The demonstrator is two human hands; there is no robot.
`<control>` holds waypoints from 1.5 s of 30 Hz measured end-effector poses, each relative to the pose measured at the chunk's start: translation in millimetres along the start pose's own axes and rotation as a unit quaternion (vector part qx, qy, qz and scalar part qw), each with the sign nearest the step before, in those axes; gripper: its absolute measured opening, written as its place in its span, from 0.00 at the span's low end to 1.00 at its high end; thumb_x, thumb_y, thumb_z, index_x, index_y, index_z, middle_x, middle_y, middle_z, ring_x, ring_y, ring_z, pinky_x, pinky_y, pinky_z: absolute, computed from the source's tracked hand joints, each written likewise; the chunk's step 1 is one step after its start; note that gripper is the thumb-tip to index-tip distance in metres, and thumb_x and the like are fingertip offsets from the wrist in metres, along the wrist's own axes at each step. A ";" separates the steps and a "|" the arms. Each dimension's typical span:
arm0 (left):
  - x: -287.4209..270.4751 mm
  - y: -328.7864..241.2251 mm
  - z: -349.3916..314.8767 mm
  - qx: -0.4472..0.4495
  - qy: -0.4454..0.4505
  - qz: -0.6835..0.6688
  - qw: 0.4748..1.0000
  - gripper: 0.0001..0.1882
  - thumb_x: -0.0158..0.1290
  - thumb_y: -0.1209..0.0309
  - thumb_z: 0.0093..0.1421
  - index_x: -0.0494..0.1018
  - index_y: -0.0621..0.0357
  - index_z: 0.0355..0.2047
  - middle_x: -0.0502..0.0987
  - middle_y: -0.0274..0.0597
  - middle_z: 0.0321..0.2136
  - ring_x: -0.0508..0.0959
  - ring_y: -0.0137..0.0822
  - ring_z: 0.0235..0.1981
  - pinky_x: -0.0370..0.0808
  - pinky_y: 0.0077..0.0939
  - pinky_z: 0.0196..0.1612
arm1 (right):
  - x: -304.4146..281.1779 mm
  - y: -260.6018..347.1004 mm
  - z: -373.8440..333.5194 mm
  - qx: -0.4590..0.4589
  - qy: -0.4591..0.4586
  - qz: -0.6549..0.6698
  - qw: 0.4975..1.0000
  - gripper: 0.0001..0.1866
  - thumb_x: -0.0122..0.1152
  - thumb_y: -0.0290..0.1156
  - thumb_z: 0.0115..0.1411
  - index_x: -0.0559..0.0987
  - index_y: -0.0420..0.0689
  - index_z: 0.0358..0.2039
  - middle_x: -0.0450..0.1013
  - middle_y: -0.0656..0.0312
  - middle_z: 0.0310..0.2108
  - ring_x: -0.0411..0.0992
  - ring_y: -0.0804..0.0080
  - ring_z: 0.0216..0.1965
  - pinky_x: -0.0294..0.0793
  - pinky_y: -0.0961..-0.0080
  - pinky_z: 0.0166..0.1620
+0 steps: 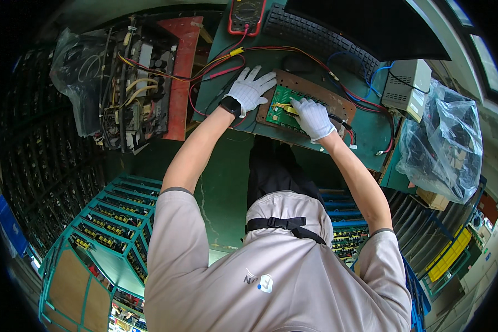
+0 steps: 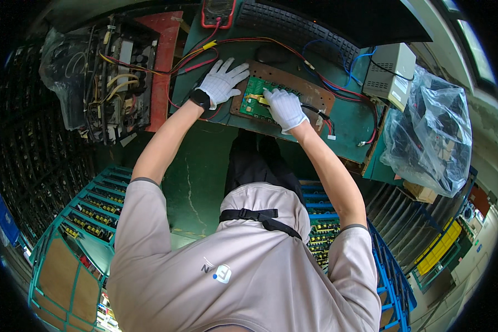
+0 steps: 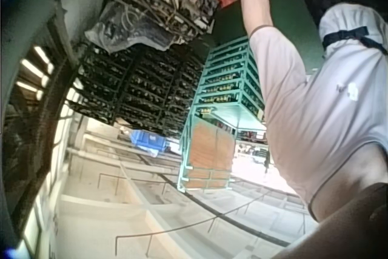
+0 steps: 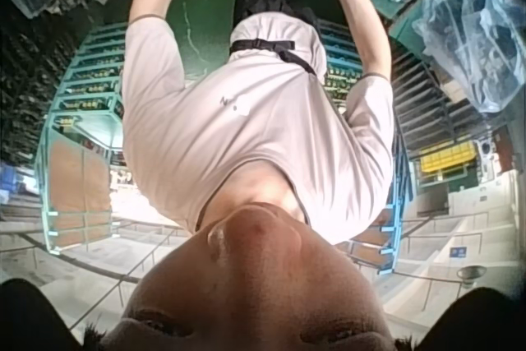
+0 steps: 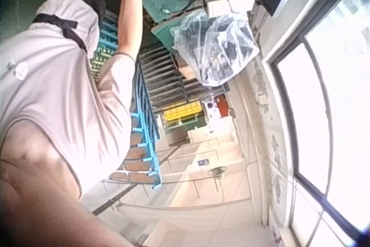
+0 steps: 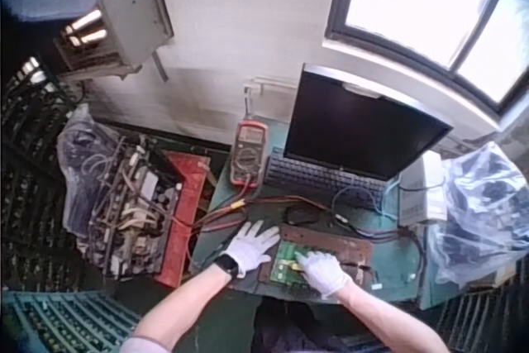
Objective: The recorder takes a circuit board from a rack, brings it to a workbench, connects wires for testing, checks components, and then returns it to a different rack.
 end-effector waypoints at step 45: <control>22.1 -370.2 113.2 -0.401 0.058 -0.186 0.895 0.42 0.54 0.27 0.56 0.82 0.60 0.37 0.85 0.58 0.32 0.85 0.58 0.35 0.81 0.52 0.37 | 9.4 -279.8 -335.1 0.043 -0.163 -0.066 0.983 0.19 0.71 0.33 0.50 0.80 0.47 0.44 0.75 0.55 0.42 0.72 0.51 0.51 0.72 0.51 0.56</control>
Point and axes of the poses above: each hand's wrist, its own z-axis towards the middle knuckle, its own x-axis out of the palm, y = z × x, the point moved 2 cm from there along z, towards the middle knuckle
